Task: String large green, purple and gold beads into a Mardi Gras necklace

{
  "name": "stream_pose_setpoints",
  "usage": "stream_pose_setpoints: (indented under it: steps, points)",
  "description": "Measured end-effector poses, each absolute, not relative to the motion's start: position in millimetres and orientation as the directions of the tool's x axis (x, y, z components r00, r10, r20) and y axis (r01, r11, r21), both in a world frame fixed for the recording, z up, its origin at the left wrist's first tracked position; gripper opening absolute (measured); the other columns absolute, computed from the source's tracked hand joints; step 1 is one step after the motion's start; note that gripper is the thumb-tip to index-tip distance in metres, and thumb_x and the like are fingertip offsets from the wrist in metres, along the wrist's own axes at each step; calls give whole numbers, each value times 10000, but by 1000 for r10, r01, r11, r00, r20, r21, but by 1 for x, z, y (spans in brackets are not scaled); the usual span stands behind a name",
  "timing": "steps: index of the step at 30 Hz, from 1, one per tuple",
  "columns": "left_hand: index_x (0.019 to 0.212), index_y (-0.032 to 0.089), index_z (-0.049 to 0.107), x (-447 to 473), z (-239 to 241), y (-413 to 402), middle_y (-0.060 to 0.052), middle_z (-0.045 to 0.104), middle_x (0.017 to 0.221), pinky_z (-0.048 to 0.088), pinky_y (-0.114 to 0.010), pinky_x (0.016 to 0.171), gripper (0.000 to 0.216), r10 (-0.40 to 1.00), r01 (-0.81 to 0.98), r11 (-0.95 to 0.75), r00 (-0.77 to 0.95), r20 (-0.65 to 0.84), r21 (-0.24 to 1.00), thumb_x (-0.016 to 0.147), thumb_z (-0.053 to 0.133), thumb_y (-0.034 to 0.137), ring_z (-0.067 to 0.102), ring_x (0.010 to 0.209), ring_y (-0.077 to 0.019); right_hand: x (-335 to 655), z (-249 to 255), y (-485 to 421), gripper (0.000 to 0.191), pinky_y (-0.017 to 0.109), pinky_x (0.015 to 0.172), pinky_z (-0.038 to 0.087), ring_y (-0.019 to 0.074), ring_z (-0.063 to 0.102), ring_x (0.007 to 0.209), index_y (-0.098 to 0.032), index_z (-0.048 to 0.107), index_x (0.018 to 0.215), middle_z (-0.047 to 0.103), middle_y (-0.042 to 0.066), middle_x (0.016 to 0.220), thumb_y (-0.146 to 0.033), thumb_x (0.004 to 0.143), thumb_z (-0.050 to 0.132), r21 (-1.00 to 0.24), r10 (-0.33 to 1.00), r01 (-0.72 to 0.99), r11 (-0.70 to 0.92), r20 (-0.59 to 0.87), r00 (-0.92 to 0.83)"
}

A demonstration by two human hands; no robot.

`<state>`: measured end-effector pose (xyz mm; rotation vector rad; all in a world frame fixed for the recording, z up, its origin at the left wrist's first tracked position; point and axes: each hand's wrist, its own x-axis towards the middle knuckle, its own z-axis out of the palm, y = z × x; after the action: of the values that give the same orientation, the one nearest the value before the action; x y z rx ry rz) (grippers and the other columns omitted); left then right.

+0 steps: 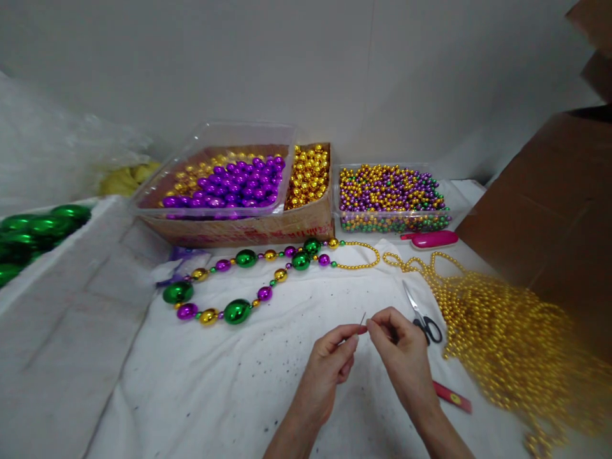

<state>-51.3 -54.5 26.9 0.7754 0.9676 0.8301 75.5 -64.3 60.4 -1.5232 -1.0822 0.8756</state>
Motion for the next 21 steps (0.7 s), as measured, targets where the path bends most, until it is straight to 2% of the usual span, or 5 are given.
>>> stream_pose_setpoints:
  steps: [8, 11, 16, 18, 21]
  points:
    - [1064, 174, 675, -53, 27, -56, 63, 302, 538, 132, -213, 450, 352, 873, -137, 428, 318, -370, 893, 797, 625, 397, 247, 484, -57, 78, 57, -64, 189, 235, 517, 297, 105, 404, 541, -173, 562, 665, 435, -51, 565, -298, 806, 579, -986, 944, 153, -73, -19, 330]
    - [1052, 199, 682, -54, 28, -55, 45, 376, 604, 176, -204, 448, 310, 888, -92, 379, 315, -334, 921, 815, 606, 384, 287, 496, -57, 81, 53, -64, 167, 243, 552, 330, 114, 445, 574, -170, 620, 726, 515, -33, 613, -321, 796, 608, -990, 949, 110, -84, -46, 313]
    - [994, 211, 710, -58, 32, -54, -14, 532, 778, 361, -226, 586, 225, 936, 80, 101, 331, -122, 992, 845, 569, 305, 484, 660, -107, 83, 48, -63, 155, 237, 537, 320, 107, 426, 561, -172, 658, 751, 518, -36, 581, -326, 740, 678, -988, 959, -56, -141, -151, 240]
    - [985, 212, 715, -61, 35, -54, -29, 557, 792, 392, -249, 682, 225, 935, 170, -24, 352, -38, 985, 863, 542, 287, 530, 757, -140, 82, 50, -61, 151, 226, 502, 290, 87, 379, 531, -175, 642, 692, 505, -42, 577, -312, 719, 700, -982, 962, -122, -145, -169, 216]
    - [986, 220, 714, -69, 40, -54, -32, 559, 784, 397, -259, 715, 242, 923, 279, -118, 384, 1, 953, 884, 507, 293, 546, 781, -152, 90, 56, -56, 142, 206, 456, 253, 64, 337, 510, -181, 641, 666, 538, -38, 638, -287, 685, 734, -965, 951, -228, -130, -186, 245]
